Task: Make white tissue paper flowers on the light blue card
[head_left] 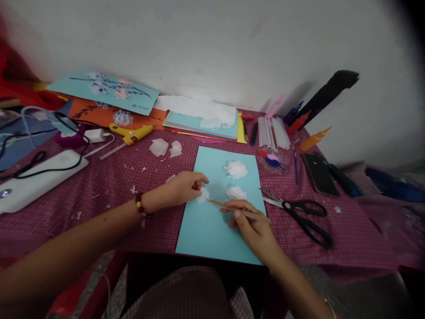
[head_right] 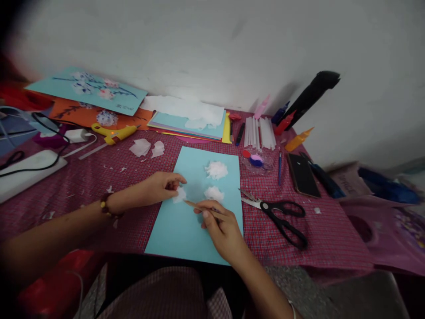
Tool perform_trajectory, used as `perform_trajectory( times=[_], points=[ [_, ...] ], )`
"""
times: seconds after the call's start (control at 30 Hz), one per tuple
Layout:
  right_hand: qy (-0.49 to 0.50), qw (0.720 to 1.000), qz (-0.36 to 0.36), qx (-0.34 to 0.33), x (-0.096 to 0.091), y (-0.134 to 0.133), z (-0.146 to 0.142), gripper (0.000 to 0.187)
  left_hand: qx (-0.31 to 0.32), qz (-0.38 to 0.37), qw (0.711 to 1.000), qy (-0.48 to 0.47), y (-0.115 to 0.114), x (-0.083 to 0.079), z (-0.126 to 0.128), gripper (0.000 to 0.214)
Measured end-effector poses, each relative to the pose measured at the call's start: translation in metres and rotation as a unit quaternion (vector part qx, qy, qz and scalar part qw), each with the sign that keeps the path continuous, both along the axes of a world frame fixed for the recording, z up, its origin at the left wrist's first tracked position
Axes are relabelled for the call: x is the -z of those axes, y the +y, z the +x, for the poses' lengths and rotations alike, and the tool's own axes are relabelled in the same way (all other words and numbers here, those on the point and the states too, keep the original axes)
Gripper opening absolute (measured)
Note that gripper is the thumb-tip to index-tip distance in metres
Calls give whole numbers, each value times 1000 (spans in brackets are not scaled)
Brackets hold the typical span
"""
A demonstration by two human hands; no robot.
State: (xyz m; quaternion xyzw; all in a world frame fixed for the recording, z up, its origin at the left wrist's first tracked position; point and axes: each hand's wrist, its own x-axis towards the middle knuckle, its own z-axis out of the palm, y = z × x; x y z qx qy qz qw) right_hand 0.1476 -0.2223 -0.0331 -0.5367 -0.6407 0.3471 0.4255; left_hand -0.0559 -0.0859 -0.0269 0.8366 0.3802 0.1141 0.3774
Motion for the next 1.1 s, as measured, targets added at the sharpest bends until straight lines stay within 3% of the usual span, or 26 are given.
perform_trajectory(
  times=[0.27, 0.37, 0.53, 0.67, 0.77, 0.87, 1.1],
  points=[
    [18, 999, -22, 14, 2, 1, -4, 24, -30, -95, 993, -64, 11, -11, -30, 15],
    [27, 999, -23, 21, 2, 1, -5, 22, -53, -99, 991, -69, 14, -14, -35, 16],
    [114, 992, -34, 34, 6, -1, -3, 20, -80, -44, 992, -92, 13, -23, -25, 24],
    [238, 968, 6, 80, 2, -2, 11, 17, -67, -16, 990, -122, 9, -30, -11, 32],
    [277, 953, 20, 122, -3, -2, 25, 17, -61, -21, 992, -107, 3, -34, 2, 26],
    [281, 951, -6, 131, -3, -4, 32, 16, -51, -71, 990, -112, -4, -43, 12, 15],
    [257, 961, -44, 92, 6, -10, 22, 18, -58, -223, 951, -205, -32, -69, 13, 21]
  ],
)
